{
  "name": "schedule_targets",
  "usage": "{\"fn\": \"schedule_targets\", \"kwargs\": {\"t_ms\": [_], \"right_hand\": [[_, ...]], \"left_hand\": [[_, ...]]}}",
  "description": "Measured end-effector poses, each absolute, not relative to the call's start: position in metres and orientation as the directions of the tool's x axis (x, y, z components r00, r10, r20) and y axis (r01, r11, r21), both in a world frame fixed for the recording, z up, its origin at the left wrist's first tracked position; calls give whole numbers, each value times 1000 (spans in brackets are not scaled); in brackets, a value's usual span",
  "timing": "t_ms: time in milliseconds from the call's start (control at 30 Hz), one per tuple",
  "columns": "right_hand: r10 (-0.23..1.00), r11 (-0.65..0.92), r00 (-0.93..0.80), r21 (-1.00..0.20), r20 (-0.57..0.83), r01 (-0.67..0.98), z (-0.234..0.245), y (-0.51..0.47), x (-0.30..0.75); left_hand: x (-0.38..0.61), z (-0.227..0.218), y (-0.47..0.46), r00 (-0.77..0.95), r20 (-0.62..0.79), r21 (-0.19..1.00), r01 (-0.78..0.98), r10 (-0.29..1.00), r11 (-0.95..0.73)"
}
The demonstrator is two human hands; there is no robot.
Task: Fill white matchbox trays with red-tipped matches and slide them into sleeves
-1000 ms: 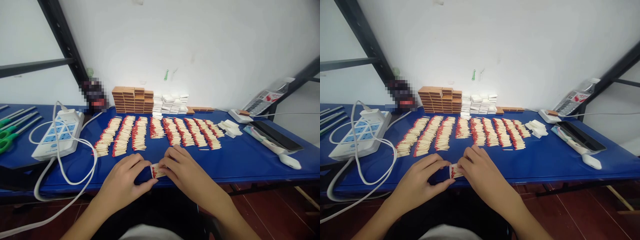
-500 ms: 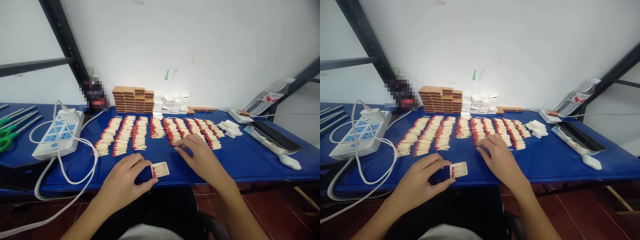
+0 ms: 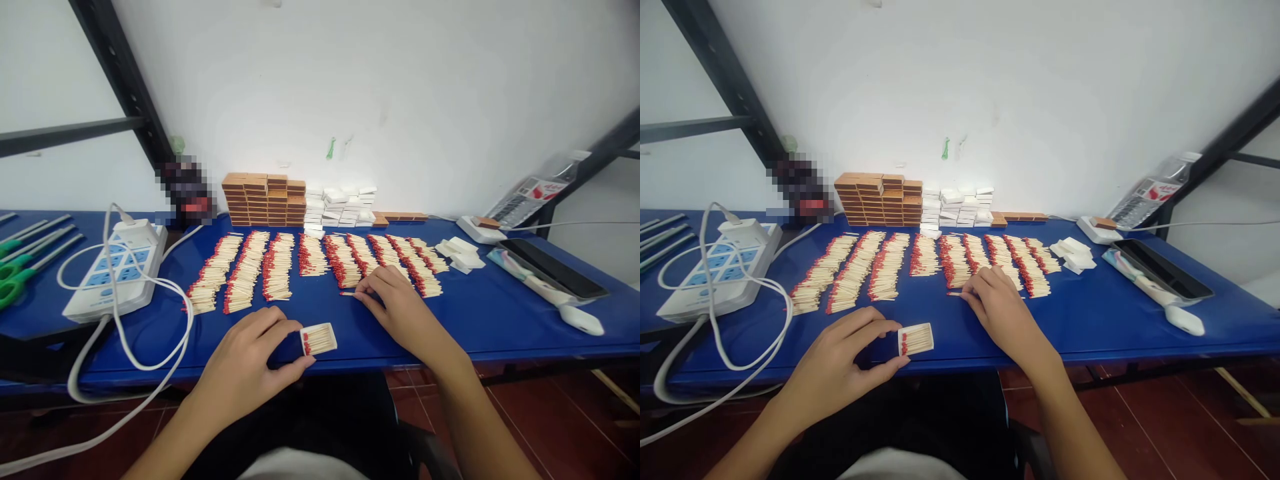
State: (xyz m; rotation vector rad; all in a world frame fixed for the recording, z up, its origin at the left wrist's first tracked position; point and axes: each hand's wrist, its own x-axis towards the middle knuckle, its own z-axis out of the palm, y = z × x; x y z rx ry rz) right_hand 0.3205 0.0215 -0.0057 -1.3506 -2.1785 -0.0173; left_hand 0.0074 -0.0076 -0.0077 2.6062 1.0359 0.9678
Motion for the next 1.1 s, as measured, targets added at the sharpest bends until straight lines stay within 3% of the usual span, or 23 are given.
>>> {"fn": "schedule_targets", "kwargs": {"t_ms": [433,767,1100], "right_hand": [[791,544,-395,-242,467,803,16,-9,292],[766,588,-540,-39,349,808,12,-34,253],[806,574,-435,-351,400,740,24,-25,274]], "left_hand": [[7,-7,-8,550,493,387,556,675,-736],[9,-6,-8,550,489,402,546,677,-735],[7,-5,-10,560,471,403,551,682,-731]]}}
